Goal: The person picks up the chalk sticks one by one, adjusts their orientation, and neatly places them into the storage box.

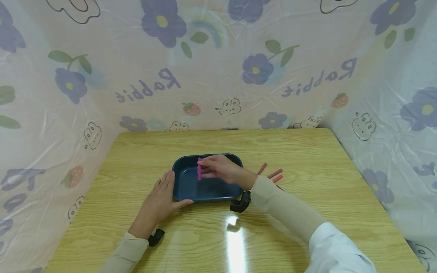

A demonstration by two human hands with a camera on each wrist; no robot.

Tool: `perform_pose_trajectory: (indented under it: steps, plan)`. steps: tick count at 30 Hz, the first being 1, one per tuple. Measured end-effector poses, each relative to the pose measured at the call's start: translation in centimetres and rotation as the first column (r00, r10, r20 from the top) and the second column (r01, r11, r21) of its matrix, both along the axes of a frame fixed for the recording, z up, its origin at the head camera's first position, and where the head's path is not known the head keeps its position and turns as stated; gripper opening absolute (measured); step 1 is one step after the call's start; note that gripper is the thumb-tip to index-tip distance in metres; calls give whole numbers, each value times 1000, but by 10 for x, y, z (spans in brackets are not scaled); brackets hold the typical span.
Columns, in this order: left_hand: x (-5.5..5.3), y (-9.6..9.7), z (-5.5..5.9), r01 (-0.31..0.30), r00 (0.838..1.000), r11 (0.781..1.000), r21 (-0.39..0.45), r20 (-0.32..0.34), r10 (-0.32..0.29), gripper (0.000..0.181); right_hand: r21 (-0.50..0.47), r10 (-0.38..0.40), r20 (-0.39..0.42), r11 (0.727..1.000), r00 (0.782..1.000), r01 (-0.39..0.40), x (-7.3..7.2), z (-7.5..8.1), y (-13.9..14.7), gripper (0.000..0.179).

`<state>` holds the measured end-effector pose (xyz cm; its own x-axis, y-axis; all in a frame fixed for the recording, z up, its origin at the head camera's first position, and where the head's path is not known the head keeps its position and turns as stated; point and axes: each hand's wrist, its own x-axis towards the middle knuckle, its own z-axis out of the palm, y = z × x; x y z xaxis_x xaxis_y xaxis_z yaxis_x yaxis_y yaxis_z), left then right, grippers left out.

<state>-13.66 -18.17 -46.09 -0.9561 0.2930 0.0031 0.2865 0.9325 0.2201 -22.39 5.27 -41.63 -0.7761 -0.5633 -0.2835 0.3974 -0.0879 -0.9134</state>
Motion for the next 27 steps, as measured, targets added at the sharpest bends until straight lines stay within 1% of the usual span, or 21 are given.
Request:
perform_pose_trajectory:
  steps: [7, 12, 21, 27]
  plan:
    - [0, 1, 0, 1, 1000, 1000, 8, 4, -1, 120, 3, 7, 13, 1000, 1000, -7, -4, -12, -13, 38]
    - [0, 1, 0, -1, 1000, 1000, 6, 1, 1, 120, 35, 8, 22, 999, 1000, -9, -8, -19, -22, 35]
    - [0, 0, -1, -5, 1000, 1000, 11, -10, 5, 120, 118, -45, 51, 992, 998, 39, -16, -37, -31, 27]
    - [0, 1, -1, 0, 1000, 1000, 20, -19, 0, 119, 180, -48, 63, 983, 997, 36, -18, -49, -32, 24]
